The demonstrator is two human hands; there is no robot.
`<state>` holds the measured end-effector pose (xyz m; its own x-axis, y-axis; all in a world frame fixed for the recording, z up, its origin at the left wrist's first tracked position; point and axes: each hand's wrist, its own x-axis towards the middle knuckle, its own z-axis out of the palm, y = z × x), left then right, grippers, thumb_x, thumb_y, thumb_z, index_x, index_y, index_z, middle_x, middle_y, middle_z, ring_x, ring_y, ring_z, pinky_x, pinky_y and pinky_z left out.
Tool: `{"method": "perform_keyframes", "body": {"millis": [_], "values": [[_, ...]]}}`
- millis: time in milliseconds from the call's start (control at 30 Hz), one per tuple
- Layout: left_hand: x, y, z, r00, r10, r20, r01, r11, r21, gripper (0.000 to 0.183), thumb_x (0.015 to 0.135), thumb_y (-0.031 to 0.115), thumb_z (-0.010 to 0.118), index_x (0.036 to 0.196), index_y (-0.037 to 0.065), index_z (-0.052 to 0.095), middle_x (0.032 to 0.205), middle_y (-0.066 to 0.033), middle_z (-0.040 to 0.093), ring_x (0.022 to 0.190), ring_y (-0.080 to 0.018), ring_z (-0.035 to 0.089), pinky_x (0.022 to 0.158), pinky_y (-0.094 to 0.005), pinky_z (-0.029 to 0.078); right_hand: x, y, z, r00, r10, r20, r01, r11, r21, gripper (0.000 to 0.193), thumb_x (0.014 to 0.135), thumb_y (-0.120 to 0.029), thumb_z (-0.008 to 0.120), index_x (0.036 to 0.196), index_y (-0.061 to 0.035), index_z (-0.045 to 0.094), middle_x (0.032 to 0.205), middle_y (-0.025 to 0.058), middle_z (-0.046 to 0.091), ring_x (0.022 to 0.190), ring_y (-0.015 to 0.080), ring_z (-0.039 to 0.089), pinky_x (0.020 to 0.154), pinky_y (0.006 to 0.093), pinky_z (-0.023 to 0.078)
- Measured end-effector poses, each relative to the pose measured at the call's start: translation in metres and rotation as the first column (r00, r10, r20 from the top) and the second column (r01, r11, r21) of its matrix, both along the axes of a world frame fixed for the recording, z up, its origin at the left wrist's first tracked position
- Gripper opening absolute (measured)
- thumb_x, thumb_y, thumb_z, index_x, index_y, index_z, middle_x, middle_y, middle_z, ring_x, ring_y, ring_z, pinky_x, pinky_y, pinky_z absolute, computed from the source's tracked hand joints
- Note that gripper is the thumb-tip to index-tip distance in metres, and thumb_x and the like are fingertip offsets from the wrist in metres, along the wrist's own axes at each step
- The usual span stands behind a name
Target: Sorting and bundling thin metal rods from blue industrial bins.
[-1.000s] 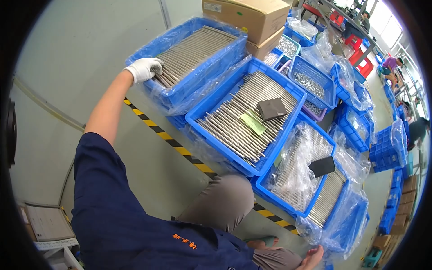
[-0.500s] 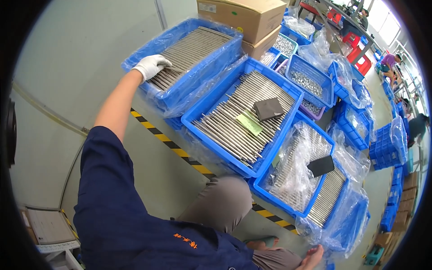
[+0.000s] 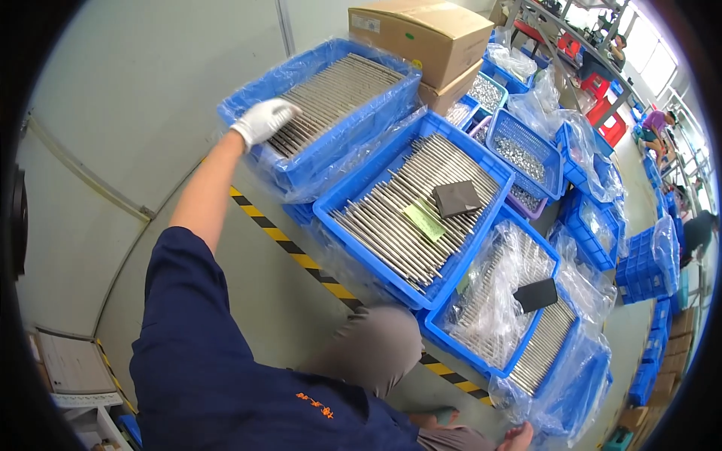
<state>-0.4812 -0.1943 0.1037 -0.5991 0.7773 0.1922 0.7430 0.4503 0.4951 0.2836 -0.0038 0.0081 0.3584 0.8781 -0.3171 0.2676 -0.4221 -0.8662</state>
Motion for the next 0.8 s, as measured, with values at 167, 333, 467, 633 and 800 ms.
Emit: {"method": "perform_keyframes", "body": {"millis": [167,333,467,633,800], "values": [[-0.069,-0.032,-0.006,0.905,0.422,0.044,-0.424,0.905,0.038,0.062,0.084,0.051,0.027,0.106,-0.002,0.051,0.107,-0.0196,0.052,0.105,-0.0293,0.046,0.088,-0.0319,0.035,-0.005,-0.002,0.005,0.999,0.038,0.004,-0.038,0.999,-0.032,0.018,0.079,-0.024,0.049,0.069,-0.0090,0.049,0.056,0.0018,0.045,0.048,0.0156,0.042,0.042,0.0279,0.034],[-0.070,-0.007,0.003,0.831,0.553,0.053,-0.499,0.785,-0.368,0.064,0.084,0.049,0.021,0.114,-0.004,0.043,0.123,-0.0208,0.036,0.116,-0.0342,0.033,0.096,-0.0384,0.025,-0.005,-0.001,0.000,1.000,0.002,-0.010,-0.002,1.000,-0.009,0.017,0.079,-0.024,0.049,0.072,-0.0081,0.050,0.059,0.0020,0.047,0.050,0.0149,0.043,0.043,0.0270,0.035],[-0.069,-0.010,-0.002,0.814,0.577,0.059,-0.517,0.768,-0.379,0.064,0.084,0.049,0.022,0.112,-0.005,0.045,0.119,-0.0221,0.040,0.113,-0.0342,0.036,0.095,-0.0375,0.027,0.003,0.001,-0.004,0.993,-0.001,-0.121,0.003,1.000,0.015,0.013,0.077,-0.018,0.054,0.075,-0.0053,0.054,0.063,0.0040,0.050,0.053,0.0166,0.046,0.046,0.0268,0.037],[-0.064,-0.008,-0.004,0.823,0.567,0.040,-0.521,0.781,-0.346,0.065,0.083,0.051,0.024,0.112,-0.003,0.046,0.119,-0.0207,0.041,0.113,-0.0331,0.037,0.094,-0.0360,0.028,0.072,0.014,-0.059,0.979,-0.041,-0.199,0.037,0.999,-0.024,0.013,0.077,-0.029,0.052,0.080,-0.0167,0.052,0.058,-0.0063,0.039,0.054,0.0064,0.041,0.048,0.0210,0.033],[-0.061,-0.027,0.009,0.773,0.603,-0.199,-0.621,0.654,-0.432,0.058,0.083,0.050,0.023,0.114,0.008,0.047,0.122,-0.0124,0.041,0.113,-0.0291,0.038,0.094,-0.0376,0.030,0.033,-0.001,-0.038,0.982,-0.039,-0.187,0.039,0.999,-0.004,0.012,0.077,-0.028,0.052,0.082,-0.0168,0.052,0.058,-0.0064,0.039,0.054,0.0068,0.041,0.048,0.0216,0.033]]}}
